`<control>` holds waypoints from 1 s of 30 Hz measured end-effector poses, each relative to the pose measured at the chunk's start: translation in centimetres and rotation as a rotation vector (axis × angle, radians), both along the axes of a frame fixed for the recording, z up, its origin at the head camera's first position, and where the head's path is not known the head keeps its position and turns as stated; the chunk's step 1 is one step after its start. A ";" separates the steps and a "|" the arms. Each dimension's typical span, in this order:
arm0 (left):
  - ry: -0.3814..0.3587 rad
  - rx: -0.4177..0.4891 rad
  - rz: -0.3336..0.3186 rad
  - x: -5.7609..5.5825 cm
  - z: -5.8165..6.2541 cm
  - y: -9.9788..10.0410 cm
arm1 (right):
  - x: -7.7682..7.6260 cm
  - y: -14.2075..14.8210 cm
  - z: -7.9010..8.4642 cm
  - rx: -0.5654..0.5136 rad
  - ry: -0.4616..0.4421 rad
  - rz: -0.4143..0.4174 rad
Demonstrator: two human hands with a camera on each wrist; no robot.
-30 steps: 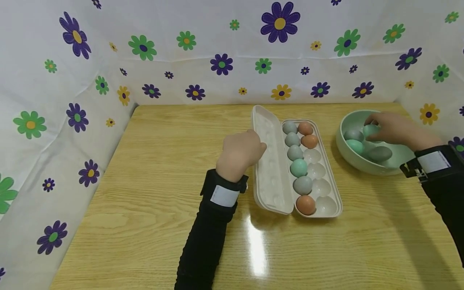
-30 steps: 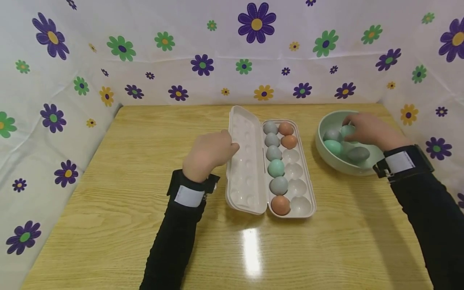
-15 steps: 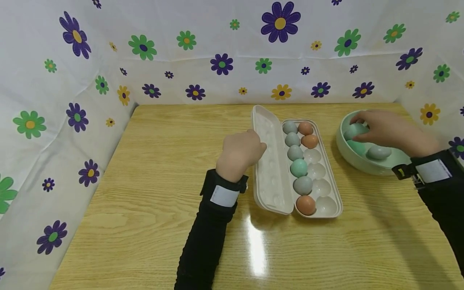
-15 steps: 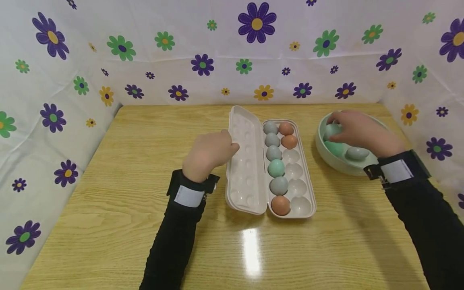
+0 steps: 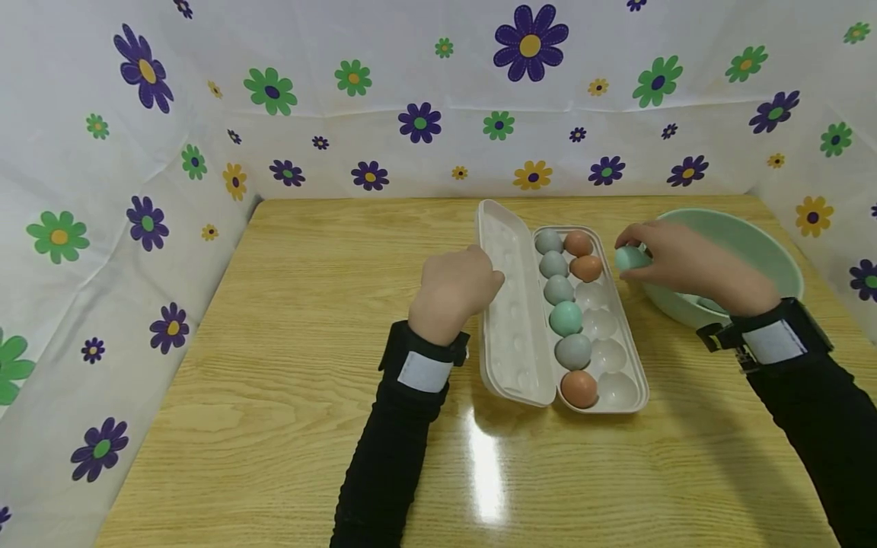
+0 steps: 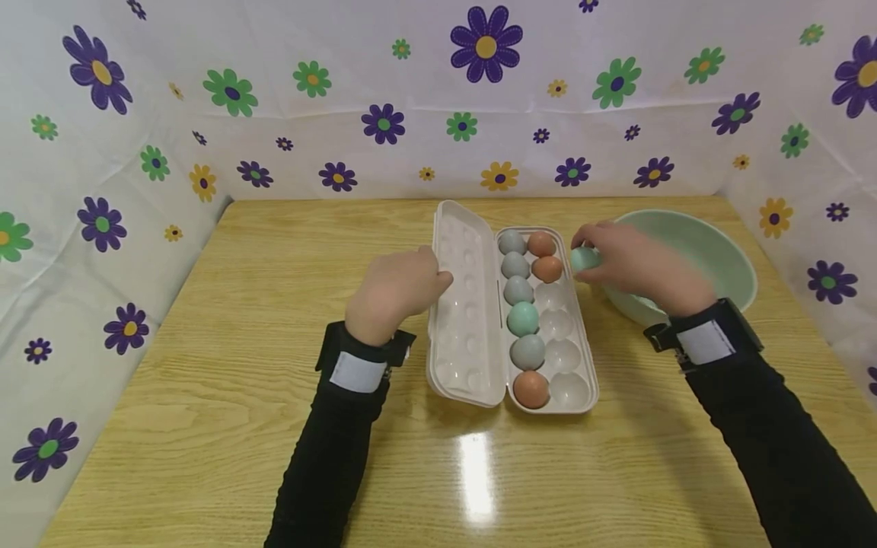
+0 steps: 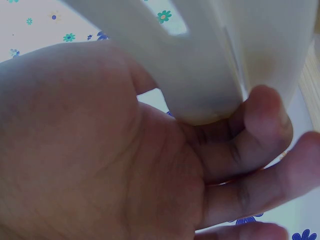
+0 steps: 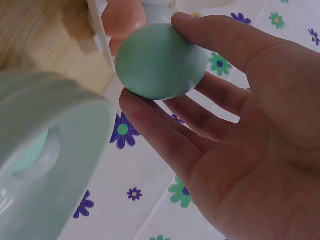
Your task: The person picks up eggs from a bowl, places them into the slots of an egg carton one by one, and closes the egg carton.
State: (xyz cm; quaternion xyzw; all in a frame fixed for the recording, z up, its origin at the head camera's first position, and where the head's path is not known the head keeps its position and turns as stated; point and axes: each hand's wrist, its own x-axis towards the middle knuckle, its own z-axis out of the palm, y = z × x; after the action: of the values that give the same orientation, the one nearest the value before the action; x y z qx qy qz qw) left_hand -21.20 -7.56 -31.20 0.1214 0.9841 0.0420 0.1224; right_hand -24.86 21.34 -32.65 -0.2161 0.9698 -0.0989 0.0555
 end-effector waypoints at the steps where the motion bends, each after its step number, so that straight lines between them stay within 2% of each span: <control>1: 0.001 0.000 -0.001 0.0 0.0 0.0 | 0.0 -0.3 -0.1 -0.007 -0.009 -0.002; 16: 0.005 0.003 -0.001 0.0 -0.3 0.0 | 0.2 -3.3 -2.8 -0.136 -0.113 -0.001; 23: 0.007 -0.002 -0.003 -0.1 -0.3 0.0 | 0.1 -3.6 -3.6 -0.186 -0.097 0.029; 30: 0.011 0.000 0.001 -0.1 -0.3 0.0 | -0.5 -3.7 -4.4 -0.143 -0.073 0.056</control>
State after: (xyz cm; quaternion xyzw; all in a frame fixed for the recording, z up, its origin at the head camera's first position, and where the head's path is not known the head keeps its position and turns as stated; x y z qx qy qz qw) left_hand -21.25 -7.58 -31.45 0.1212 0.9849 0.0413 0.1169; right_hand -25.31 17.59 -37.03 -0.2428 0.9511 -0.1741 0.0781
